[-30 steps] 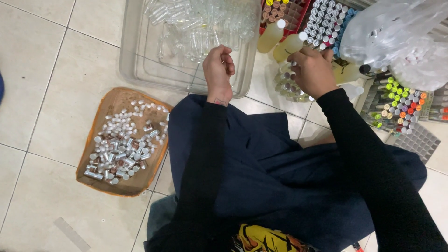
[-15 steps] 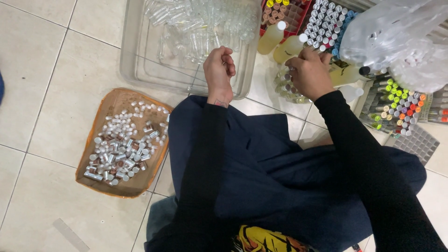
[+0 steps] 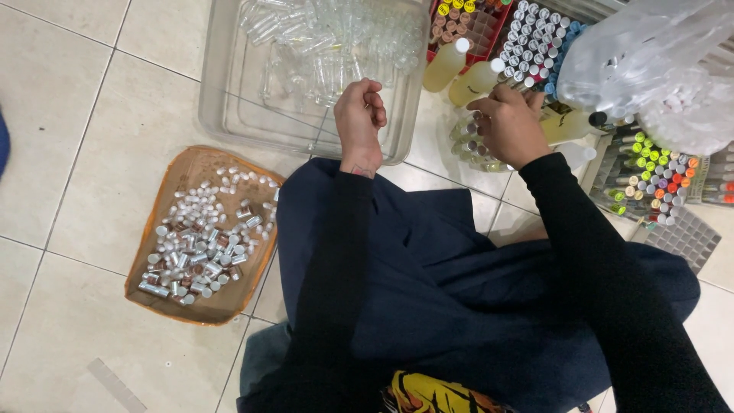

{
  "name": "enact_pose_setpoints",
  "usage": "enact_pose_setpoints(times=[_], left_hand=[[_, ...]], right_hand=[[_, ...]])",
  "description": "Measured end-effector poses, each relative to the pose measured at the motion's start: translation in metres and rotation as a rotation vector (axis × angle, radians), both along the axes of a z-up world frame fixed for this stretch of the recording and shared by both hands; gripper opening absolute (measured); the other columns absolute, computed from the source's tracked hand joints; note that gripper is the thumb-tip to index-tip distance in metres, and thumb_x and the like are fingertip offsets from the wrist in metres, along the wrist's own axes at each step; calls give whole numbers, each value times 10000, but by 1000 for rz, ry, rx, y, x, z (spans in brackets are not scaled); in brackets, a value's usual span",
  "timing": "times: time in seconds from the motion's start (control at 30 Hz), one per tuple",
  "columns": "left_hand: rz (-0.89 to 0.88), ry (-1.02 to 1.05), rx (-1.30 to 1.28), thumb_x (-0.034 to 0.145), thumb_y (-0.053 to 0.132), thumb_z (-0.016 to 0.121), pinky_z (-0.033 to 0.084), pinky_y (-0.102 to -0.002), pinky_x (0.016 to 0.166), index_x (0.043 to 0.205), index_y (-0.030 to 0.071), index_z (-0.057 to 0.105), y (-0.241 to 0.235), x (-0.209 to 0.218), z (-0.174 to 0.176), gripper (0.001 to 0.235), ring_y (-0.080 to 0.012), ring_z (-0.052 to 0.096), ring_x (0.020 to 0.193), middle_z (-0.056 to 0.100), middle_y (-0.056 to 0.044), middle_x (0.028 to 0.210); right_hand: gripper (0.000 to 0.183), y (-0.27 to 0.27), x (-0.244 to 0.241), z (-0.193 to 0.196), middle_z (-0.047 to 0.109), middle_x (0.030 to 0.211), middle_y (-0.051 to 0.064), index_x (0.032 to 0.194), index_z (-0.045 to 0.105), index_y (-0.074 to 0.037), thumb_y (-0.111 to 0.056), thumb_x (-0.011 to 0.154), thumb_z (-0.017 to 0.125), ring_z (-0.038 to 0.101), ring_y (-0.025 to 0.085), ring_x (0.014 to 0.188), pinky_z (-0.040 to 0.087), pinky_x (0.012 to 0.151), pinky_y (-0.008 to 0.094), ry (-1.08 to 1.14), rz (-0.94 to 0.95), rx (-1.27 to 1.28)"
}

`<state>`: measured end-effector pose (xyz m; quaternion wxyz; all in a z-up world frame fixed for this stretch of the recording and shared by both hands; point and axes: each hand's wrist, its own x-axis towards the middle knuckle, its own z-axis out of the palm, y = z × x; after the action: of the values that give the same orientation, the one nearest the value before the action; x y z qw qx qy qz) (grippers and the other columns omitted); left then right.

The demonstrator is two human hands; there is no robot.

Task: The person fills small glass bottles with liquid from a larger squeeze bottle, then caps the glass bottles with metal spray tops and plastic caps by hand.

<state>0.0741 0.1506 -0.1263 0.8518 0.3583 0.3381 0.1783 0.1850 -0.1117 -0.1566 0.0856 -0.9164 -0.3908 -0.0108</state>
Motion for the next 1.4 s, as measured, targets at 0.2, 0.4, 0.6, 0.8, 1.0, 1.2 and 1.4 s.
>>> enact_pose_setpoints(times=[0.2, 0.4, 0.6, 0.8, 1.0, 1.2, 1.4], left_hand=[[-1, 4, 6, 915, 227, 580, 386, -259, 479, 833, 53, 673, 0, 0, -4, 214, -133, 493, 485, 475, -41, 632], [-78, 137, 218, 911, 153, 561, 384, -255, 518, 897, 64, 695, 21, -12, 23, 161, -124, 544, 566, 644, -61, 721], [-243, 316, 1084, 898, 100, 637, 532, -324, 715, 982, 197, 675, 58, -23, 5, 134, -156, 644, 708, 676, -5, 849], [-422, 659, 1286, 811, -113, 521, 540, -431, 678, 1010, 220, 690, 58, -5, -36, 423, -289, 648, 885, 537, -79, 1124], [-573, 662, 1440, 746, -185, 556, 555, -453, 688, 1013, 169, 751, 57, 4, -63, 484, -345, 661, 919, 481, -119, 1178], [-619, 752, 1389, 759, -243, 576, 566, -417, 677, 1101, 130, 734, 53, 4, -48, 531, -319, 655, 836, 456, -126, 1233], [-637, 769, 1418, 764, -247, 528, 560, -462, 751, 1095, 110, 740, 55, 6, -60, 532, -352, 647, 912, 460, -131, 1206]], right_hand=[[232, 2, -18, 39, 583, 1023, 50, 1194, 729, -175, -74, 986, 737, 599, 266, 982, 280, 927, 452, 21, -19, 130], [182, -4, -87, 78, 650, 1078, 109, 1196, 746, -79, -57, 1045, 646, 600, 288, 1034, 338, 886, 442, 137, 9, 236], [150, -34, -115, 91, 687, 1057, 141, 1105, 735, -21, -75, 1025, 620, 649, 343, 973, 484, 853, 458, 420, 23, 279], [187, -31, -103, 107, 662, 1057, 122, 1170, 721, 3, -79, 1041, 613, 654, 304, 941, 494, 847, 398, 424, 4, 320], [175, -42, -94, 108, 675, 1097, 152, 1143, 708, 17, -68, 1044, 591, 657, 342, 944, 501, 845, 441, 393, 25, 295], [215, -46, -90, 109, 662, 1137, 163, 1211, 702, 3, -77, 1042, 596, 654, 368, 996, 512, 839, 474, 385, 1, 289], [222, -47, -90, 106, 650, 1119, 172, 1212, 699, 12, -104, 1049, 603, 647, 380, 958, 501, 800, 482, 382, -8, 265]])
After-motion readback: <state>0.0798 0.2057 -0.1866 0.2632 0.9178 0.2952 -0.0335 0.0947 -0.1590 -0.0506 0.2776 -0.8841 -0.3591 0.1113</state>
